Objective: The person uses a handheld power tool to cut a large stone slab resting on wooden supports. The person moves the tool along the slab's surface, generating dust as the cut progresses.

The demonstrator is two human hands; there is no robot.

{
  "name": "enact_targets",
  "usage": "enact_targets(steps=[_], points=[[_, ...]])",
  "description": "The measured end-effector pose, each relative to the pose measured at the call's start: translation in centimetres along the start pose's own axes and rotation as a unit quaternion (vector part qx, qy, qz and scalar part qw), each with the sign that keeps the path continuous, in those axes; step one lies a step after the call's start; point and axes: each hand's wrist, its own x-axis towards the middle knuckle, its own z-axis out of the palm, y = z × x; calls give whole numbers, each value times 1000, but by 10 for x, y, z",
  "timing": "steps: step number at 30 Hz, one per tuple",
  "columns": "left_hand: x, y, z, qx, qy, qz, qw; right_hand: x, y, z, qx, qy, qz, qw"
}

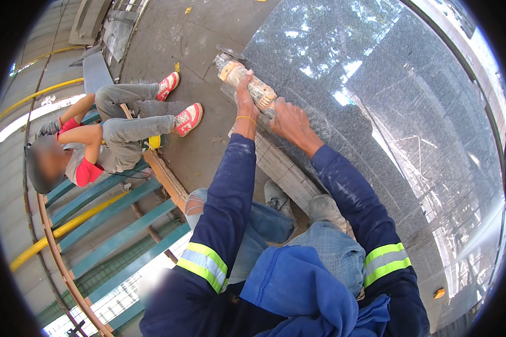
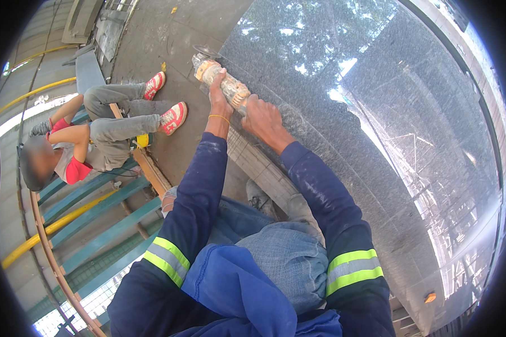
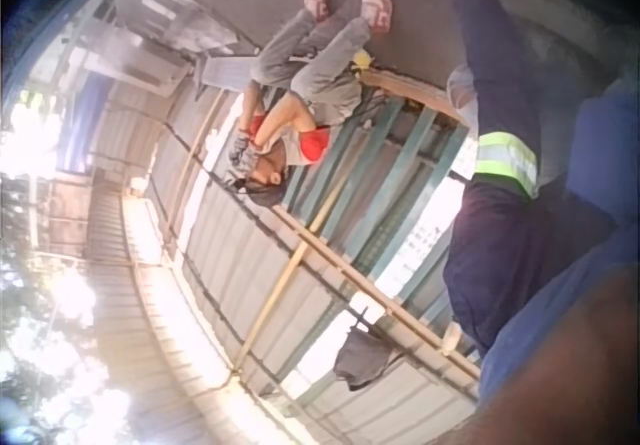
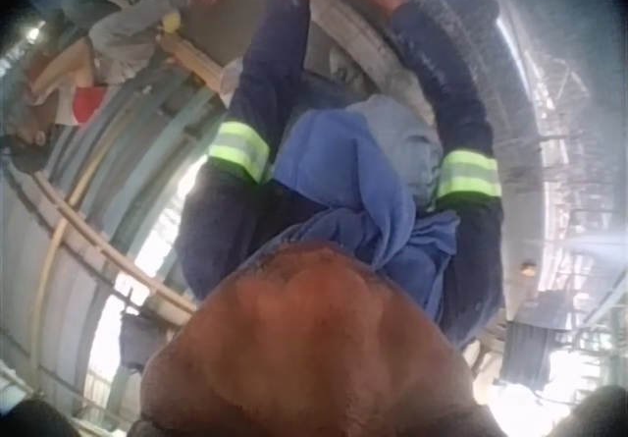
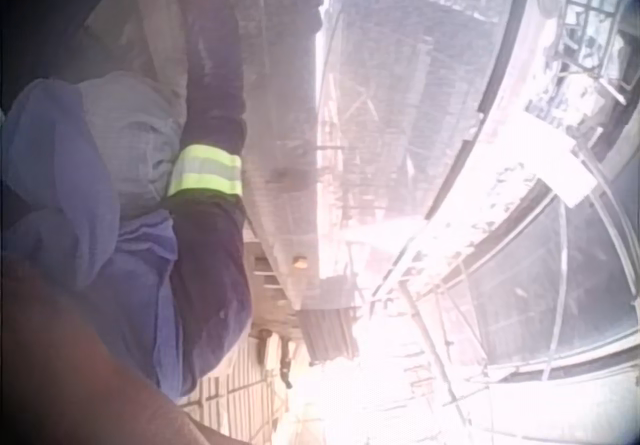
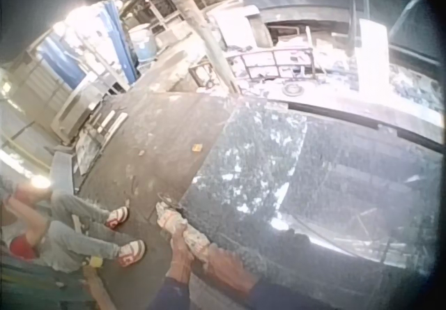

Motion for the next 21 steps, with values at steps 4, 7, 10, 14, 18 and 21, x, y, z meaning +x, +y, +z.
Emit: enact_targets(steps=[4, 7, 10, 14, 18, 21], points=[[-3, -1, 1, 9, 2, -4, 1000, -2, 1, -1, 6, 0, -2, 1000], [-4, 0, 6, 12, 4, -9, 1000, -1, 3, -3, 7, 3, -4, 1000], [3, 3, 0, 25, -14, 0, 1000, -2, -2, -5, 13, 5, -20, 1000], [8, 6, 3, 38, -18, -15, 999, 5, -1, -5, 21, 6, -21, 1000], [7, 15, 12, 30, -9, -44, 999, 15, -1, -4, 22, 8, -15, 1000], [13, 14, 7, 36, -7, -23, 999, 15, -3, -7, 22, -6, -31, 999]])
